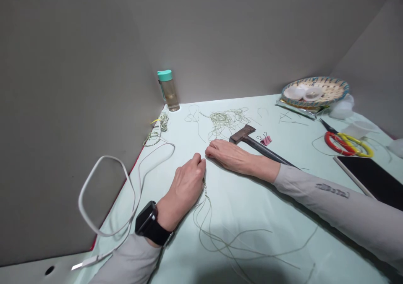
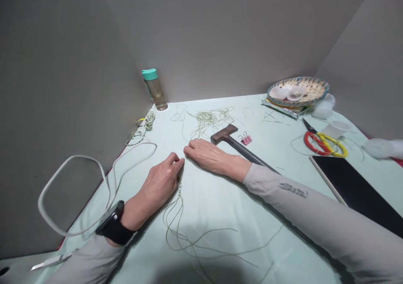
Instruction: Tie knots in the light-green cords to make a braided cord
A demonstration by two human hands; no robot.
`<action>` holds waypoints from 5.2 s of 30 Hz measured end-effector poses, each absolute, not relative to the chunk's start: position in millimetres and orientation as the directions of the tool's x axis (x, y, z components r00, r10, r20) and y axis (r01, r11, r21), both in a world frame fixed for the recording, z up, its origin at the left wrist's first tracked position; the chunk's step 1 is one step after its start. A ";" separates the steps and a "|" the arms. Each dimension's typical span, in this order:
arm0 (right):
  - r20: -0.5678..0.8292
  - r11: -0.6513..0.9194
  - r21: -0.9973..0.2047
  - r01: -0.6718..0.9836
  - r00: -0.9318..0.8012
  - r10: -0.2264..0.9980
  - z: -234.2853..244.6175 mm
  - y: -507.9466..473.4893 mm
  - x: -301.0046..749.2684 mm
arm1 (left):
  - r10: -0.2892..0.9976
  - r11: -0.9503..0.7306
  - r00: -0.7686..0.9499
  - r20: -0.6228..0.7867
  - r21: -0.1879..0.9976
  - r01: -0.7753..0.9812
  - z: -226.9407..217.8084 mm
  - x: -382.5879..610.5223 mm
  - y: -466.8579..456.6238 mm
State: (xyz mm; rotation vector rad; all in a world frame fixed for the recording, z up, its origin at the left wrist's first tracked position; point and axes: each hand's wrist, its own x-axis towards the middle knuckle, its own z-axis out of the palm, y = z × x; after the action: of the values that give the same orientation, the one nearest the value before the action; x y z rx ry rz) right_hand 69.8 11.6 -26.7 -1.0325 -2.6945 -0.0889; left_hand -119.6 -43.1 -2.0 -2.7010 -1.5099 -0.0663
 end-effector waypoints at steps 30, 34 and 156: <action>0.087 0.702 0.067 0.709 -0.705 0.704 -3.5 1.2 58.7 | 0.906 -0.421 0.388 0.168 0.271 0.865 -11.7 -118.9 -21.0; 0.098 0.714 0.013 0.700 -0.711 0.696 -4.9 3.0 60.8 | 0.924 -0.382 0.358 0.135 0.279 0.881 -8.3 -116.9 -18.6; 0.166 0.333 -0.125 0.935 -0.311 0.936 14.2 -37.0 63.8 | 0.934 -0.328 0.357 -0.027 0.334 0.884 5.9 -113.8 -2.6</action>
State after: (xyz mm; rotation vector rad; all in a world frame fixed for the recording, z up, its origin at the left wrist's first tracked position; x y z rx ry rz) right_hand 63.8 -37.0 14.2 -1.7022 -2.3871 0.0078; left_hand -113.8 -2.6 5.9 -2.8159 -1.9482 -0.2950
